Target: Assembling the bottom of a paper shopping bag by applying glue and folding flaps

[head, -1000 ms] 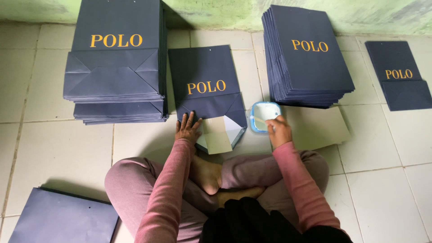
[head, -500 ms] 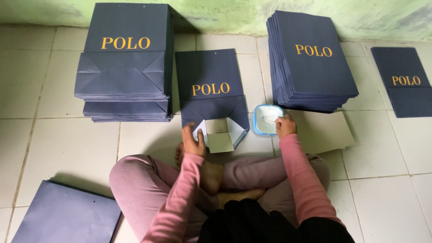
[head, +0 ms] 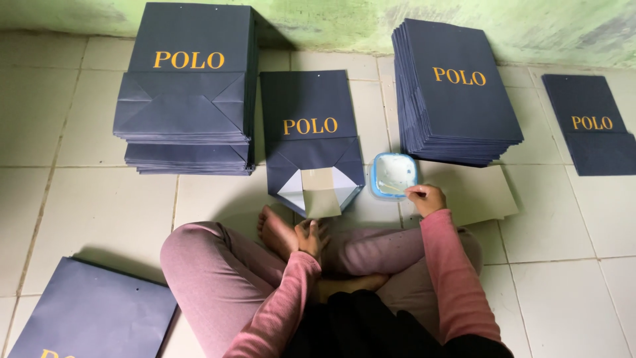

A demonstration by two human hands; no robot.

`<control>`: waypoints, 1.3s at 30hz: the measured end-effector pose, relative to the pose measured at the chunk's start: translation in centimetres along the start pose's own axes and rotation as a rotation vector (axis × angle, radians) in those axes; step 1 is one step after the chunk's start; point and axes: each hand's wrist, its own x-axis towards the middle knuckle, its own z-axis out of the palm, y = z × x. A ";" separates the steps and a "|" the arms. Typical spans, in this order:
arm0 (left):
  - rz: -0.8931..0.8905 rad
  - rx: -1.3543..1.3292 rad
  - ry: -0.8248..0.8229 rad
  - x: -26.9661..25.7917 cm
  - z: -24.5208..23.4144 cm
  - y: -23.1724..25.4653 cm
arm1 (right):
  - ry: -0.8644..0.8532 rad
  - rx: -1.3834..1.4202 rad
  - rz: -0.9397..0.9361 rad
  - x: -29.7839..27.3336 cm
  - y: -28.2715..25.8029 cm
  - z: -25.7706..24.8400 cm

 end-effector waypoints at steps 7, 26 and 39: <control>-0.005 -0.024 0.078 1.9 -0.1 -1.6 | -0.040 0.221 0.013 -2.0 -1.2 -1.5; -0.207 -0.347 -0.086 2.5 0.4 1.7 | -0.206 0.081 -0.542 -5.5 -9.0 7.3; -0.246 -0.381 -0.067 3.7 0.4 1.0 | -0.260 -0.057 -0.628 -4.8 -10.9 7.3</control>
